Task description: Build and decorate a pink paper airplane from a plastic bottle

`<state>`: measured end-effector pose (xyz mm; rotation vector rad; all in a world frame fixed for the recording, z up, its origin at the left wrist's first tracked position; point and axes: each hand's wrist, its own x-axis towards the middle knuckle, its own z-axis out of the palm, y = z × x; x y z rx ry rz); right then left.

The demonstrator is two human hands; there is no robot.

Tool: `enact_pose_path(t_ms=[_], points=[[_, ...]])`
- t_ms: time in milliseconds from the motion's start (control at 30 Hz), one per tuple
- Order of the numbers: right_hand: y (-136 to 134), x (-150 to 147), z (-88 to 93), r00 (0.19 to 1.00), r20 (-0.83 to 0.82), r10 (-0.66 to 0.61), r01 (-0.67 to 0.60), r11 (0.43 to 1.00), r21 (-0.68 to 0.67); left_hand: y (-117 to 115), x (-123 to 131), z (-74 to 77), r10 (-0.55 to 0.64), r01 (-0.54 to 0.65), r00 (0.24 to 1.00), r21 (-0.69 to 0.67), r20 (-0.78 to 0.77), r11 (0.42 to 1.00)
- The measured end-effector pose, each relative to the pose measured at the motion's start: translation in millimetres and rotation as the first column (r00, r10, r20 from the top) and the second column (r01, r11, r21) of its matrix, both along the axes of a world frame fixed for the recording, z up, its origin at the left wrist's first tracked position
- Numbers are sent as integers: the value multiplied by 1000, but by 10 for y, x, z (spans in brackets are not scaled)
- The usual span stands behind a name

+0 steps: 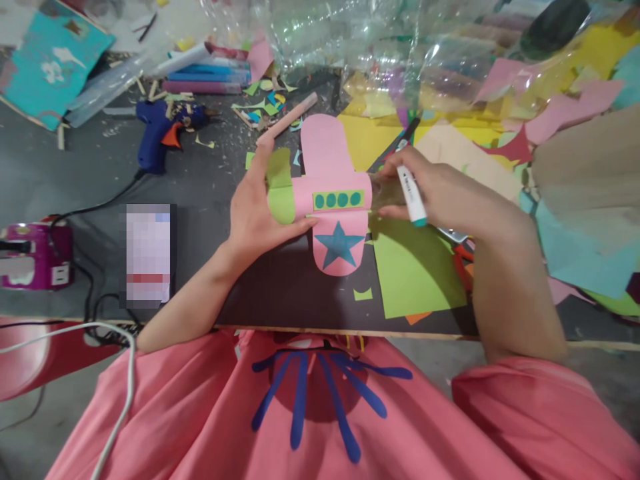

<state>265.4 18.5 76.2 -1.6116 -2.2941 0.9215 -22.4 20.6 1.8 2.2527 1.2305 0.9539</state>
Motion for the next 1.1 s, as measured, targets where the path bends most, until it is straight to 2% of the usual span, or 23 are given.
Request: enact_pose_path(t_ms=[100,200,267,300,367,433,467,567,667,733,833,1000,1100], points=[[-9,-19,0,999,24,-36,36,999,-25,-9,9,124,30,-26,999,140,-26,990],[-30,-98,31,995,27,-92,91,995,32,-44,9,221,123,-107,992,288,-36,952],[-47,-169,35,988,30,-153,149,984,92,-78,10,248,138,-126,990,384,-4,915],[-57,-207,24,983,23,-184,179,976,123,-94,12,248,107,-97,994,430,2,898],[-82,-280,-28,971,-10,-241,239,954,182,-123,27,228,-30,47,999,465,-44,884],[-116,-347,-108,960,-106,-259,277,933,229,-144,61,201,-220,254,967,380,-130,889],[-137,-377,-150,955,-154,-255,286,927,242,-154,85,191,-265,303,950,286,-167,909],[-219,-465,-242,945,-248,-216,283,917,280,-184,170,189,-244,244,951,-25,-190,969],[-318,-556,-260,960,-215,-177,239,919,313,-213,223,196,-163,150,985,-217,-46,965],[-382,-616,-249,975,-179,-131,183,933,309,-221,223,185,-86,104,993,-279,76,955],[-466,-696,-257,971,-237,-31,92,963,253,-207,194,161,17,44,982,-314,188,948],[-562,-800,-406,900,-431,68,18,981,193,-151,170,161,116,-22,966,-370,233,929],[-580,-834,-513,876,-466,125,-34,979,199,-118,174,140,137,-24,961,-423,240,906]])
